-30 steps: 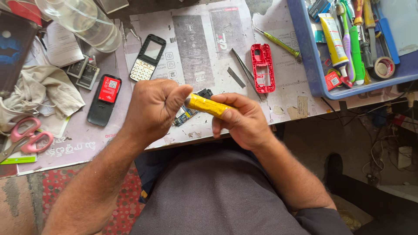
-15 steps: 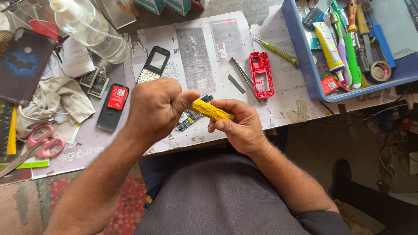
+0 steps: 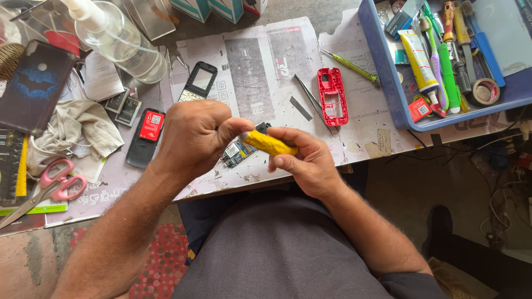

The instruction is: The person disassembles a red flip phone, removes the front casing, and detaches a circular component from the internal assembly. They apply a small amount of adhesive to the component and reattach it to the phone's internal structure.

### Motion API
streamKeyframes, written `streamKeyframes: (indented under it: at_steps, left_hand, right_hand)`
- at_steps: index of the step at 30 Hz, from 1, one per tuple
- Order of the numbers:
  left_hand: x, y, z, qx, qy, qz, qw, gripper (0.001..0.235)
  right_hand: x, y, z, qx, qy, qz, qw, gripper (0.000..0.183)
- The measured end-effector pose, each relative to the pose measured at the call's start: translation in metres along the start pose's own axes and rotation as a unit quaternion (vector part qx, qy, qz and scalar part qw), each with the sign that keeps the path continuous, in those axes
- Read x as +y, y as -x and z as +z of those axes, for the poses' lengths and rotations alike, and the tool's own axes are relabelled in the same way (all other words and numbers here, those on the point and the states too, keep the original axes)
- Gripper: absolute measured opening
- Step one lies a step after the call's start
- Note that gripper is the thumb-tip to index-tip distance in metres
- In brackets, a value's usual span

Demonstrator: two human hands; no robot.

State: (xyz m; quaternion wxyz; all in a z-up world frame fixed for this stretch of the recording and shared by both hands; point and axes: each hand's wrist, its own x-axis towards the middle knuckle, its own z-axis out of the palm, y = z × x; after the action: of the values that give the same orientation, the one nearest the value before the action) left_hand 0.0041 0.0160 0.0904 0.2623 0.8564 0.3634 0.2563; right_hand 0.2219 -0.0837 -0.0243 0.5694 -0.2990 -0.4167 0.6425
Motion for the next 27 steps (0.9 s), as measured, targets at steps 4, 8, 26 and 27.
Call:
streamKeyframes:
  at_steps: [4, 8, 26, 27]
  left_hand:
    - [0.001, 0.005, -0.006, -0.026, 0.234, 0.097, 0.967, 0.034]
    - [0.005, 0.005, -0.006, -0.049, 0.210, 0.055, 0.975, 0.038]
    - [0.013, 0.007, -0.004, 0.040, 0.142, 0.073, 0.986, 0.015]
    - [0.011, 0.010, -0.006, 0.081, 0.160, 0.053, 0.982, 0.015]
  right_hand:
    - [-0.005, 0.002, -0.001, 0.004, 0.074, 0.046, 0.996, 0.051]
    - [-0.007, 0.000, -0.003, -0.009, 0.064, 0.021, 0.998, 0.052]
    - [0.007, 0.002, 0.000, 0.008, 0.140, 0.026, 0.990, 0.046]
    - [0.009, 0.001, 0.000, 0.005, 0.121, 0.020, 0.992, 0.045]
